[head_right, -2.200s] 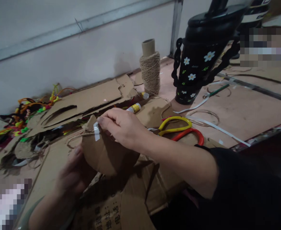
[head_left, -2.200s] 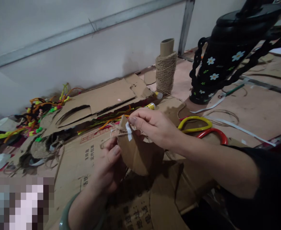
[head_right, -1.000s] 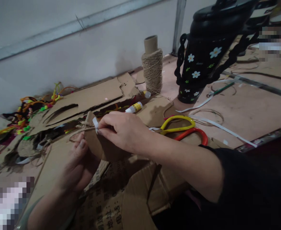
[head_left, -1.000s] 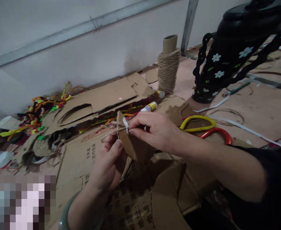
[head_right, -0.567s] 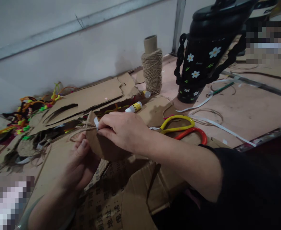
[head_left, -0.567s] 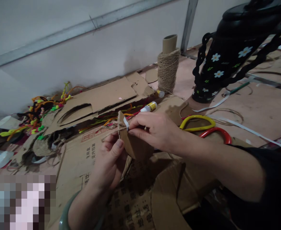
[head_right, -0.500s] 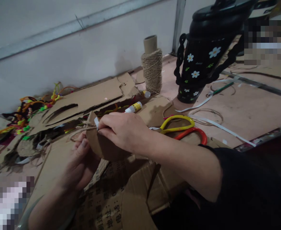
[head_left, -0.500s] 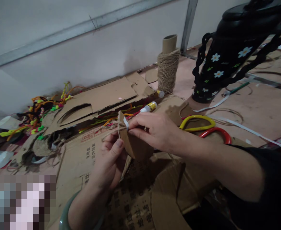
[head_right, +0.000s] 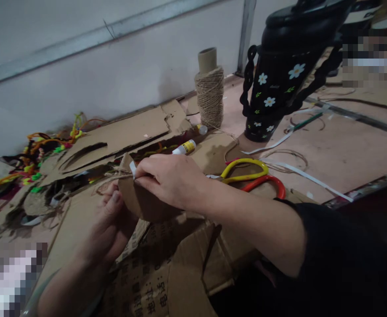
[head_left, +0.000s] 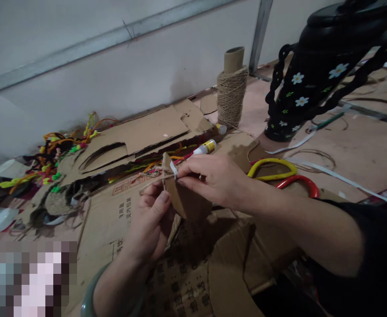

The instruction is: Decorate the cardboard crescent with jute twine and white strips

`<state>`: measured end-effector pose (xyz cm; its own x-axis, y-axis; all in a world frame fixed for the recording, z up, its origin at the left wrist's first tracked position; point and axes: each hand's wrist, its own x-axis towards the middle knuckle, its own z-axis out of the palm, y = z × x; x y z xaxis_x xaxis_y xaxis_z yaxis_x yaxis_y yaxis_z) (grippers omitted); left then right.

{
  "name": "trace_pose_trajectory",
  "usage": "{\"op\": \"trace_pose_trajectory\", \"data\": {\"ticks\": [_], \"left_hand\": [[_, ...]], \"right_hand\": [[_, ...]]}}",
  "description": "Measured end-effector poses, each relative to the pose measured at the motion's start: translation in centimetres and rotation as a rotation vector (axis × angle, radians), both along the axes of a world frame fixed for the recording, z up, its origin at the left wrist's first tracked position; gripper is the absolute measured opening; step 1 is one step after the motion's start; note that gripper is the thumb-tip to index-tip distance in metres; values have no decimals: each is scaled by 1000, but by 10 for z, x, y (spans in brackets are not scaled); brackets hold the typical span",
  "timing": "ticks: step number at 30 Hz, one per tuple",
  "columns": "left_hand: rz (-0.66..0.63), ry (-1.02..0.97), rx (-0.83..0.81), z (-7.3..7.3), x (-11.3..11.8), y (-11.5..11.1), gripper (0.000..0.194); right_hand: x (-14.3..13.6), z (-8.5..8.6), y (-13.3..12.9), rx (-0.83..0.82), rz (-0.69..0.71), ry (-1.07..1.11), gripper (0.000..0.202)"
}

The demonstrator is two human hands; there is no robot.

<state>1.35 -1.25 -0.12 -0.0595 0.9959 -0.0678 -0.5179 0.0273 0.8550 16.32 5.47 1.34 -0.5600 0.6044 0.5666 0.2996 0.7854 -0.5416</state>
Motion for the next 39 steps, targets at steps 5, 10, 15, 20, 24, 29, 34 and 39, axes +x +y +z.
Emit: {"op": "trace_pose_trajectory", "data": {"ticks": [5,10,15,20,24,29,34,39], "left_hand": [[-4,-13,6,-1,1,0,20],[-14,-15,0,-3,-2,0,20],[-27,-18,6,-8,-5,0,19],[-6,13,-15,-8,-4,1,20],[9,4,-51,-4,-1,0,25],[2,-6,-67,-1,-1,0,27],[4,18,-52,-2,-1,-1,25],[-10,13,-60,-4,-3,-1,24]], "right_hand": [[1,-1,0,26,-19,4,14],[2,0,1,11,-5,-6,15],[2,1,1,23,31,-68,19],[4,-1,-1,116,-3,-111,24],[5,-2,-1,219,-24,-134,25],[5,-3,-1,266,-47,-138,26],[4,-4,-2,243,-57,-143,28],[3,-5,0,187,-27,-108,30]]}}
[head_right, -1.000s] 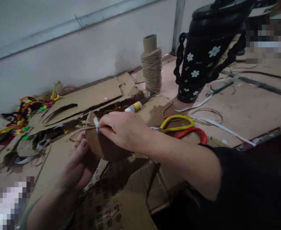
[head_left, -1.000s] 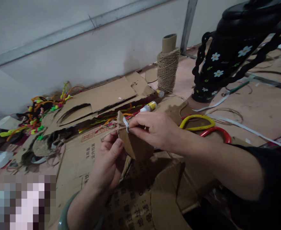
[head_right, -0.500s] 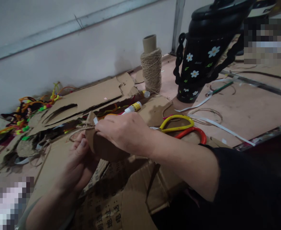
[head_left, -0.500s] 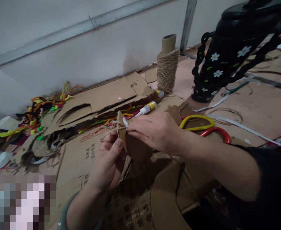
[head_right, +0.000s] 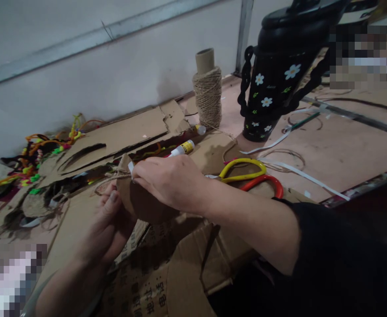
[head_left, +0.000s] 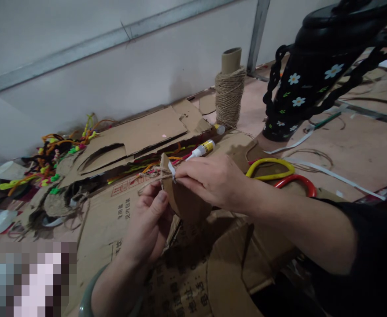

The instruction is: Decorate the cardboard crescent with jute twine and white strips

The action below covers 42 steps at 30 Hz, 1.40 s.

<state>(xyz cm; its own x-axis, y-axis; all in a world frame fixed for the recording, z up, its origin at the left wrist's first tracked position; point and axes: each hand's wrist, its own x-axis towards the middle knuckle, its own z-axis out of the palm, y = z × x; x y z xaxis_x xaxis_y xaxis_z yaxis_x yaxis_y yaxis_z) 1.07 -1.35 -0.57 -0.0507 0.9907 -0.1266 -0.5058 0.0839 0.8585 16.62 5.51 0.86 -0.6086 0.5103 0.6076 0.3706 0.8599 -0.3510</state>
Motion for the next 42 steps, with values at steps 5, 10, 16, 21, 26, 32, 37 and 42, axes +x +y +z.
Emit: {"op": "trace_pose_trajectory", "data": {"ticks": [5,10,16,21,26,32,37,42], "left_hand": [[12,9,-4,-1,-2,0,23],[-3,34,2,2,0,1,24],[49,14,-27,6,4,-1,26],[53,19,6,8,6,-2,24],[-5,16,64,9,7,-1,22],[27,-2,36,9,6,-2,20],[42,2,17,10,6,-2,22],[12,-14,44,10,6,-1,21]], "right_hand": [[1,2,1,-1,14,-5,23],[3,4,-1,59,4,-79,25],[1,4,-3,70,-17,-87,30],[-1,3,-4,20,-20,-6,22],[-3,3,-2,-75,22,90,15],[-3,3,-2,-179,23,132,11],[-4,4,-1,-274,21,169,10],[-4,6,1,-311,30,214,10]]}}
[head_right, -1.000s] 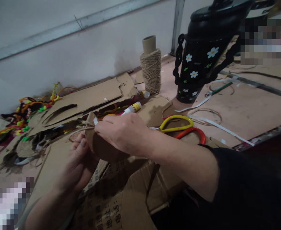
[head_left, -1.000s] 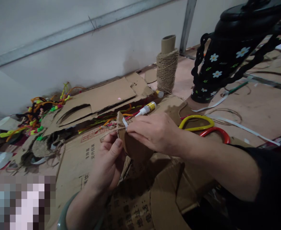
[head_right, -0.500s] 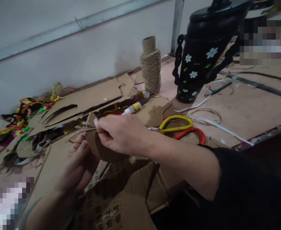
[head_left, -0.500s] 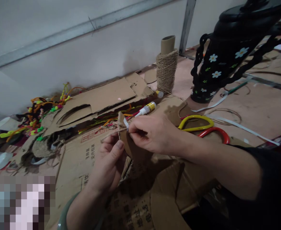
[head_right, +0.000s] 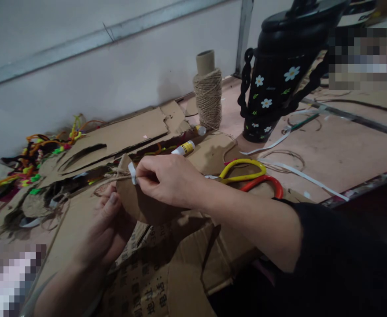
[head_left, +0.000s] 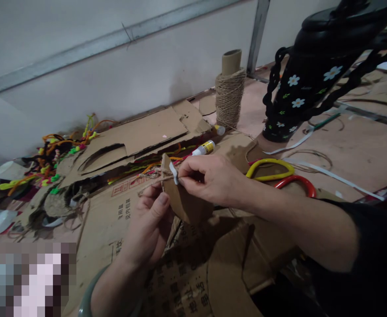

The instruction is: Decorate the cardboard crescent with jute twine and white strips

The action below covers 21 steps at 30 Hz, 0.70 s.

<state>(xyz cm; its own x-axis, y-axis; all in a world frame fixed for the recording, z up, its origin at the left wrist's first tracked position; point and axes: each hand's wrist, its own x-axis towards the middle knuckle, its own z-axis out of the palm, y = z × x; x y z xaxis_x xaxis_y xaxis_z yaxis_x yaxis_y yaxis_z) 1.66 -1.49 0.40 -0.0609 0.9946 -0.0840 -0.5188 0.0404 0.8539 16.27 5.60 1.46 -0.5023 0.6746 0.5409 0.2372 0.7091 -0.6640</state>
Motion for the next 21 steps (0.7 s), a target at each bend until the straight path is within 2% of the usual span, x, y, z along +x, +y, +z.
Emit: {"op": "trace_pose_trajectory", "data": {"ticks": [6,12,21], "left_hand": [[-9,8,12,0,-1,0,22],[13,56,-12,-2,-1,1,23],[-2,43,25,1,2,0,22]], "right_hand": [[3,0,1,72,79,-47,12],[2,-4,0,179,32,-101,15],[-1,-5,-3,124,-27,-92,11]]}}
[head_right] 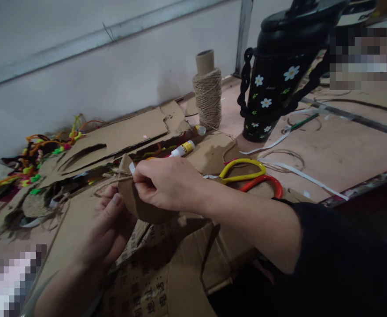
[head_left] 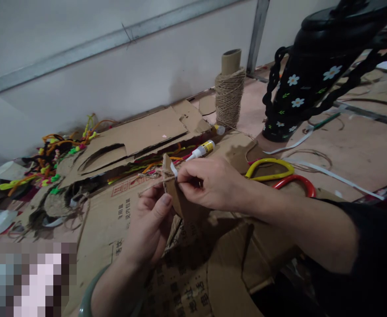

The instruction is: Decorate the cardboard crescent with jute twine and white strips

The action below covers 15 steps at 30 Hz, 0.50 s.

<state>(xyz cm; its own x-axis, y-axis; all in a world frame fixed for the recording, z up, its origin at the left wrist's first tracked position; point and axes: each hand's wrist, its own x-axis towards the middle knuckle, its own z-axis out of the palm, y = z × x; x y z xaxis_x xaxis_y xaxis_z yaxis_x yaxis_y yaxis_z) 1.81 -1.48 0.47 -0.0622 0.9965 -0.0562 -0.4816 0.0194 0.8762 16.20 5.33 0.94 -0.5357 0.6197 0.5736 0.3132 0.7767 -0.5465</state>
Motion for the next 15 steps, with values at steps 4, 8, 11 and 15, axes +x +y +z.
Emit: {"op": "trace_pose_trajectory", "data": {"ticks": [4,8,11,15], "left_hand": [[-3,-40,-5,0,-1,0,21],[-24,-70,10,1,-1,0,18],[-20,-71,-9,1,-1,0,19],[0,-67,-39,0,-2,0,21]], "right_hand": [[0,1,1,-43,22,53,10],[0,3,2,-95,29,78,10],[-1,4,2,-120,34,89,9],[-2,5,2,-150,37,104,9]]}}
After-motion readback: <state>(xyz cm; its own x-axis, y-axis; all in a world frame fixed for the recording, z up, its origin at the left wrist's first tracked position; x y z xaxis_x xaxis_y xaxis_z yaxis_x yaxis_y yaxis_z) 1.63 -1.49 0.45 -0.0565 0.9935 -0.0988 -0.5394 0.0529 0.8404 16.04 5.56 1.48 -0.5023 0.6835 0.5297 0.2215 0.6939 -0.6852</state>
